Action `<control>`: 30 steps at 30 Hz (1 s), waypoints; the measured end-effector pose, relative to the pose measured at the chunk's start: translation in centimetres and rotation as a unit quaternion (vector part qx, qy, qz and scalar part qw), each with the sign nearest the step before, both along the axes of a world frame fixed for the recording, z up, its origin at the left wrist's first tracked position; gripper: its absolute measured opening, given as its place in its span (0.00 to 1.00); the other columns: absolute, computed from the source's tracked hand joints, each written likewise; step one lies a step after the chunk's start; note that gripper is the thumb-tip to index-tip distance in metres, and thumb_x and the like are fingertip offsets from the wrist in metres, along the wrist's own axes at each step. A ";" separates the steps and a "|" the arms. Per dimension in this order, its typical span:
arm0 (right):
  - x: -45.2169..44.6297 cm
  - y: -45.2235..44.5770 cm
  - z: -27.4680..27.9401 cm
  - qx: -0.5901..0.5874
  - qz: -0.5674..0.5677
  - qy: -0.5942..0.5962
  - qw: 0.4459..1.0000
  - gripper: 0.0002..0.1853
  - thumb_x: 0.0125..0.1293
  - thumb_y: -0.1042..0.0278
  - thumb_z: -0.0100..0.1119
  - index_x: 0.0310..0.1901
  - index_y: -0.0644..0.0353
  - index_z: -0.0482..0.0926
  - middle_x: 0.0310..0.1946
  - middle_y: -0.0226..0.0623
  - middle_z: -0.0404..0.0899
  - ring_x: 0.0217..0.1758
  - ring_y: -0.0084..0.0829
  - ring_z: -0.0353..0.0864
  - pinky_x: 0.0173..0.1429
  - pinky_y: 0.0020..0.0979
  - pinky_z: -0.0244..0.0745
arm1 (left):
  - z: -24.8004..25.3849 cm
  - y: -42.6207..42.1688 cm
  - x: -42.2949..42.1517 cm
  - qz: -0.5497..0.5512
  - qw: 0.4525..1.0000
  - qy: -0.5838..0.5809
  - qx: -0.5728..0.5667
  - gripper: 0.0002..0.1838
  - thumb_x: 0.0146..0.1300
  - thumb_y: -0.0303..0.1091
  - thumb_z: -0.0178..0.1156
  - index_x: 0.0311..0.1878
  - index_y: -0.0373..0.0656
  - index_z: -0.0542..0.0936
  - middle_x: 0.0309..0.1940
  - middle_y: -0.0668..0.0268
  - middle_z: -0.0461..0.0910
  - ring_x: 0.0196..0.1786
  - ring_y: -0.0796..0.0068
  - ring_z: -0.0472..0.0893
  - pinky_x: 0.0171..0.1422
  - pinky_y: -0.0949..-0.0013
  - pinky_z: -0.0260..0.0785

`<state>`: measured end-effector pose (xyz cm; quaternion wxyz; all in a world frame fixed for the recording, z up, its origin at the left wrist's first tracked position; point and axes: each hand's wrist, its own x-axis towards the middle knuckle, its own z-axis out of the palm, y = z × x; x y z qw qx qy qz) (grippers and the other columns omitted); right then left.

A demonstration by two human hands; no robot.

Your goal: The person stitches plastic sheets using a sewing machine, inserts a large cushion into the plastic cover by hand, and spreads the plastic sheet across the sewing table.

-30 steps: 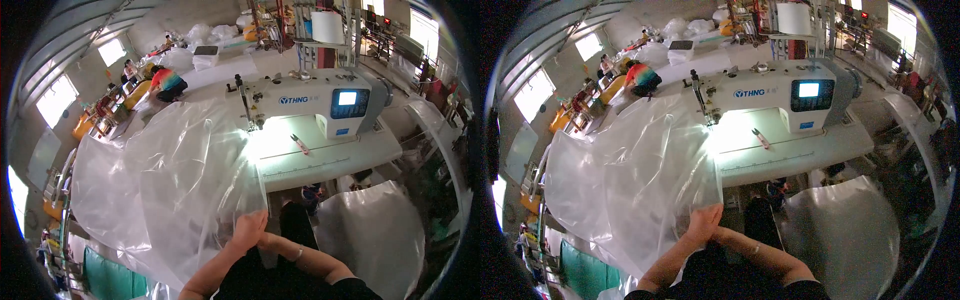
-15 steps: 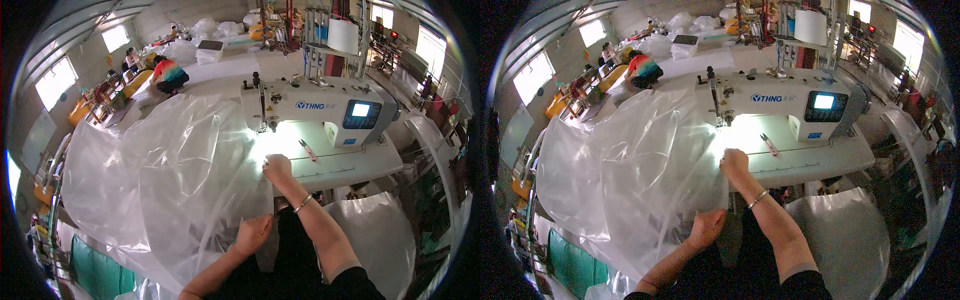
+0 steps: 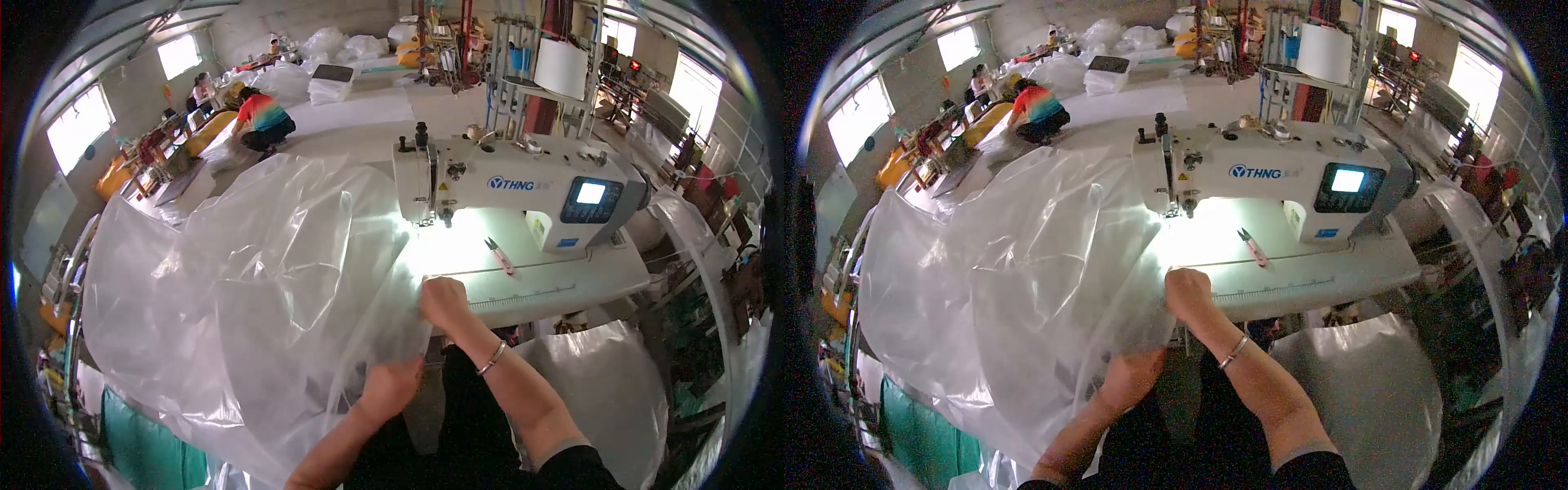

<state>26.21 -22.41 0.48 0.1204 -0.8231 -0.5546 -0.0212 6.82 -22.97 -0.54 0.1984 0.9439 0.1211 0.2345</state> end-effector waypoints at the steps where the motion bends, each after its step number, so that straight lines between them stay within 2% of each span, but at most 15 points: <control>1: 0.2 0.5 -0.1 0.011 -0.009 0.004 1.000 0.07 0.51 0.71 0.52 0.29 0.64 0.78 0.24 0.48 0.79 0.30 0.44 0.80 0.35 0.40 0.74 | 0.3 0.4 0.3 0.001 1.000 -0.002 0.001 0.03 0.58 0.31 0.52 0.31 0.43 0.72 0.18 0.56 0.73 0.23 0.53 0.76 0.25 0.56 0.68; 3: 0.8 1.4 -0.6 0.022 -0.019 0.008 1.000 0.07 0.51 0.71 0.52 0.29 0.64 0.78 0.25 0.48 0.79 0.30 0.44 0.80 0.35 0.40 0.74 | 0.8 1.1 1.1 0.041 0.995 0.095 -0.006 0.05 0.60 0.32 0.50 0.32 0.43 0.72 0.25 0.54 0.76 0.27 0.51 0.77 0.28 0.54 0.68; 7: 2.7 3.3 -1.7 0.074 -0.027 0.001 0.997 0.07 0.51 0.71 0.52 0.24 0.62 0.79 0.26 0.46 0.80 0.32 0.44 0.81 0.37 0.40 0.75 | 1.3 2.4 3.3 0.080 0.992 0.082 -0.050 0.07 0.60 0.33 0.51 0.31 0.41 0.73 0.25 0.52 0.76 0.28 0.49 0.76 0.30 0.51 0.67; 10: 4.2 4.2 -1.7 0.087 -0.023 0.002 0.996 0.07 0.51 0.68 0.52 0.24 0.61 0.78 0.25 0.44 0.79 0.32 0.44 0.80 0.38 0.40 0.74 | 1.2 2.2 5.1 0.093 0.992 0.011 -0.085 0.08 0.60 0.34 0.51 0.30 0.41 0.73 0.19 0.50 0.74 0.24 0.45 0.75 0.28 0.49 0.66; 12: 4.4 3.7 -1.2 0.090 -0.031 0.004 0.995 0.07 0.51 0.68 0.52 0.23 0.60 0.78 0.25 0.44 0.79 0.32 0.44 0.80 0.38 0.40 0.74 | 0.7 0.9 6.7 0.083 0.978 -0.083 -0.175 0.09 0.59 0.34 0.52 0.34 0.38 0.75 0.25 0.48 0.76 0.30 0.47 0.76 0.33 0.54 0.67; 13: 4.4 3.0 -0.8 0.051 -0.032 0.003 0.998 0.07 0.51 0.68 0.52 0.24 0.60 0.79 0.25 0.44 0.79 0.32 0.43 0.80 0.38 0.41 0.74 | 0.7 0.3 7.1 0.083 0.978 -0.082 -0.173 0.09 0.59 0.34 0.52 0.34 0.38 0.75 0.25 0.48 0.76 0.30 0.47 0.76 0.33 0.54 0.67; 16: 3.4 -0.1 -0.3 -0.007 -0.030 0.001 1.000 0.07 0.50 0.70 0.53 0.26 0.60 0.80 0.25 0.44 0.79 0.32 0.43 0.80 0.37 0.40 0.75 | 1.0 -0.2 7.4 -0.003 0.964 -0.042 -0.262 0.11 0.58 0.34 0.53 0.37 0.36 0.76 0.28 0.48 0.77 0.32 0.48 0.78 0.35 0.57 0.68; 18: 2.4 -2.3 -0.7 0.035 -0.016 0.008 0.999 0.07 0.51 0.71 0.54 0.31 0.61 0.80 0.23 0.45 0.79 0.32 0.42 0.80 0.36 0.38 0.75 | 1.7 2.1 7.3 -0.078 0.955 0.124 -0.257 0.11 0.58 0.33 0.51 0.38 0.35 0.75 0.25 0.46 0.75 0.30 0.47 0.77 0.34 0.56 0.67; 19: 1.9 -3.2 -0.7 0.038 -0.017 0.010 0.999 0.07 0.51 0.71 0.54 0.31 0.61 0.80 0.23 0.45 0.79 0.32 0.42 0.80 0.36 0.38 0.75 | 3.3 2.1 7.9 -0.078 0.956 0.127 -0.254 0.11 0.58 0.33 0.51 0.38 0.35 0.75 0.25 0.46 0.75 0.30 0.47 0.77 0.34 0.56 0.67; 21: 0.7 -5.1 -0.8 -0.011 -0.046 -0.014 0.999 0.09 0.54 0.71 0.53 0.36 0.62 0.79 0.22 0.44 0.78 0.29 0.40 0.81 0.33 0.35 0.76 | 6.2 1.6 8.7 0.112 0.981 0.120 -0.101 0.10 0.58 0.31 0.50 0.40 0.37 0.77 0.33 0.49 0.78 0.38 0.54 0.78 0.42 0.58 0.69; 22: 0.1 -5.8 -1.1 -0.010 -0.046 -0.013 0.999 0.09 0.54 0.71 0.53 0.36 0.62 0.79 0.22 0.44 0.78 0.29 0.40 0.81 0.33 0.35 0.76 | 4.6 2.2 9.3 0.112 0.981 0.120 -0.099 0.10 0.58 0.31 0.50 0.40 0.37 0.77 0.33 0.49 0.78 0.38 0.54 0.78 0.42 0.58 0.69; 24: -0.7 -7.0 -1.2 0.040 -0.067 -0.042 0.996 0.11 0.57 0.71 0.51 0.41 0.63 0.76 0.24 0.41 0.79 0.28 0.38 0.81 0.31 0.34 0.76 | -0.3 4.2 10.8 0.022 0.997 -0.037 0.068 0.14 0.60 0.32 0.50 0.47 0.44 0.77 0.48 0.57 0.76 0.52 0.62 0.75 0.56 0.56 0.65; 25: -1.3 -7.7 -0.4 0.025 -0.060 -0.072 0.995 0.16 0.57 0.72 0.50 0.48 0.65 0.74 0.26 0.39 0.80 0.27 0.36 0.82 0.30 0.32 0.76 | -0.8 3.9 10.6 0.021 0.997 -0.037 0.069 0.14 0.60 0.32 0.50 0.47 0.44 0.77 0.48 0.57 0.76 0.52 0.62 0.75 0.56 0.56 0.65; 27: -2.4 -8.4 -0.7 0.013 -0.065 -0.086 0.994 0.19 0.57 0.72 0.51 0.51 0.66 0.72 0.25 0.37 0.81 0.27 0.31 0.82 0.28 0.30 0.76 | -1.3 3.8 9.8 0.044 0.994 0.039 0.092 0.18 0.62 0.33 0.48 0.56 0.47 0.72 0.58 0.66 0.70 0.63 0.65 0.66 0.64 0.51 0.56; 30: -3.6 -7.5 -0.7 -0.018 -0.072 -0.086 0.994 0.23 0.56 0.72 0.53 0.55 0.68 0.70 0.24 0.34 0.81 0.25 0.26 0.82 0.24 0.28 0.76 | -1.0 5.2 8.4 0.011 0.987 0.072 0.143 0.20 0.62 0.37 0.50 0.57 0.44 0.69 0.60 0.65 0.68 0.64 0.62 0.64 0.65 0.48 0.53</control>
